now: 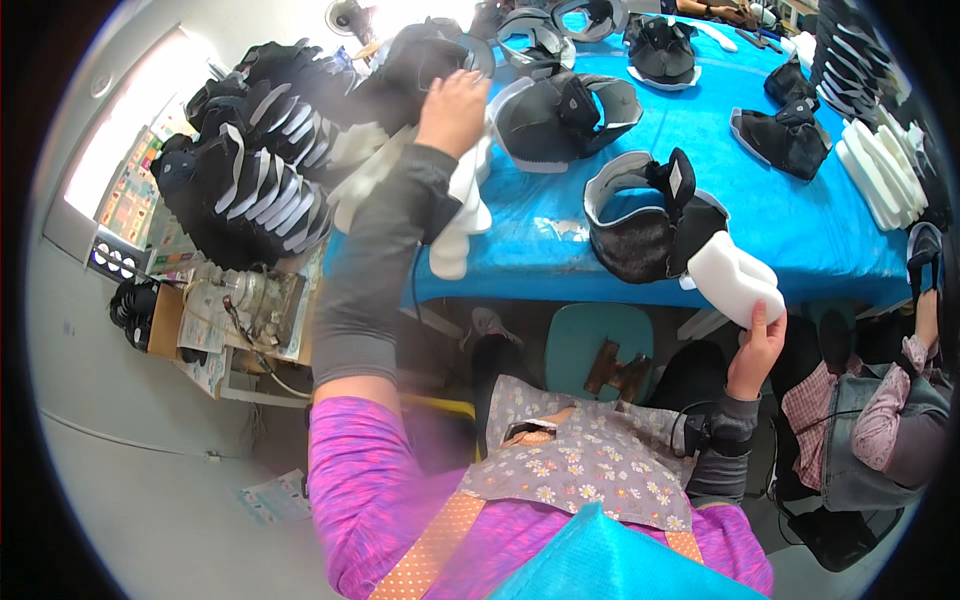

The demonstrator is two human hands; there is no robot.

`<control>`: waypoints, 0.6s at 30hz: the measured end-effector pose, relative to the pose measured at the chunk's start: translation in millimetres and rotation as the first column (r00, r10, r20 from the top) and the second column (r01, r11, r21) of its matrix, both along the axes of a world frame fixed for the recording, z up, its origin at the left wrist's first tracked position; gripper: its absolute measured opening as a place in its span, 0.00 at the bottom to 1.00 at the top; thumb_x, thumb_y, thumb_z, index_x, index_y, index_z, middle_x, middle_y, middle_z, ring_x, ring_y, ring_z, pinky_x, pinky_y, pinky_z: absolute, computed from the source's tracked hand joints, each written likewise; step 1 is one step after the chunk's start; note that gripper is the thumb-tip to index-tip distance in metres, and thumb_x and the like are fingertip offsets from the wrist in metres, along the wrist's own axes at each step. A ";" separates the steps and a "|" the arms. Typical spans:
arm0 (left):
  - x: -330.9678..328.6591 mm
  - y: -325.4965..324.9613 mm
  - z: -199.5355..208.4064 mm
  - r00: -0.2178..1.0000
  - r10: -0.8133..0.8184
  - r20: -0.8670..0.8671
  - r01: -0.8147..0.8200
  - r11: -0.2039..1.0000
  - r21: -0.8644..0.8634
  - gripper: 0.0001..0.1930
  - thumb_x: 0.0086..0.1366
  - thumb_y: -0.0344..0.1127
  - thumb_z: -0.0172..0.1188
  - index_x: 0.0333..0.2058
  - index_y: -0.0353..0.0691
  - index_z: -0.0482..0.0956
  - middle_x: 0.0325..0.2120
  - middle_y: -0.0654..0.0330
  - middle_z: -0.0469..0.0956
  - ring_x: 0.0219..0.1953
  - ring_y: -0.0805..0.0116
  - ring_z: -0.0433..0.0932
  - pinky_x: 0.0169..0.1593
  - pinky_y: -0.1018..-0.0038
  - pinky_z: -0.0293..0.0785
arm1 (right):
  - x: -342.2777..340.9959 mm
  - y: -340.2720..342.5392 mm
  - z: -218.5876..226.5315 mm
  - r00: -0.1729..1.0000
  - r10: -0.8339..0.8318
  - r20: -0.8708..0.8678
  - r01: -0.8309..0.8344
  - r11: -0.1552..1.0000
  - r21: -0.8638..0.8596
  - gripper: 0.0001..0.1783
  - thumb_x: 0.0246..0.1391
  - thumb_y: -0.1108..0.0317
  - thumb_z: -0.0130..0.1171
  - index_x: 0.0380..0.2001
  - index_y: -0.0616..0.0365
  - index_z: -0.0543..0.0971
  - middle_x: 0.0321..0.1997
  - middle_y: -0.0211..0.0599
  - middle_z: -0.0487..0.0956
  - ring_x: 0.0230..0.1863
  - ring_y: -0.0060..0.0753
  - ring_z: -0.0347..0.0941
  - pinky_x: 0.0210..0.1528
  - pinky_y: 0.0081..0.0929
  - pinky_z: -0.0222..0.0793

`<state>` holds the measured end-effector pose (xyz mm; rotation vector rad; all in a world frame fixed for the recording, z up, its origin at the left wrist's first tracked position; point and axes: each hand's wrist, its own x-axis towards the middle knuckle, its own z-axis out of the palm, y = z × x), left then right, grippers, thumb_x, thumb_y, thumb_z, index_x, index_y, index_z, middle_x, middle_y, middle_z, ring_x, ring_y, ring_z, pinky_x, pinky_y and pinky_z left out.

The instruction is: The person assembles shoe components by hand, first fitting a black inner liner into a grey and black shoe upper and then inserting a white foam padding piece into the heel area of another shoe upper at a workstation.

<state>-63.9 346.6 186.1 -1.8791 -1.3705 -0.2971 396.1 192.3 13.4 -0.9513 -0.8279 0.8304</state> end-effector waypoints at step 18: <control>-190.5 92.8 102.0 0.870 0.170 0.463 -0.112 0.982 -0.150 0.28 0.57 0.53 0.64 0.47 0.33 0.78 0.43 0.44 0.79 0.47 0.46 0.77 0.51 0.63 0.72 | 35.1 53.5 -30.6 0.994 -0.107 0.032 0.109 0.990 -0.090 0.19 0.64 0.63 0.55 0.51 0.65 0.71 0.50 0.37 0.75 0.50 0.27 0.71 0.56 0.27 0.65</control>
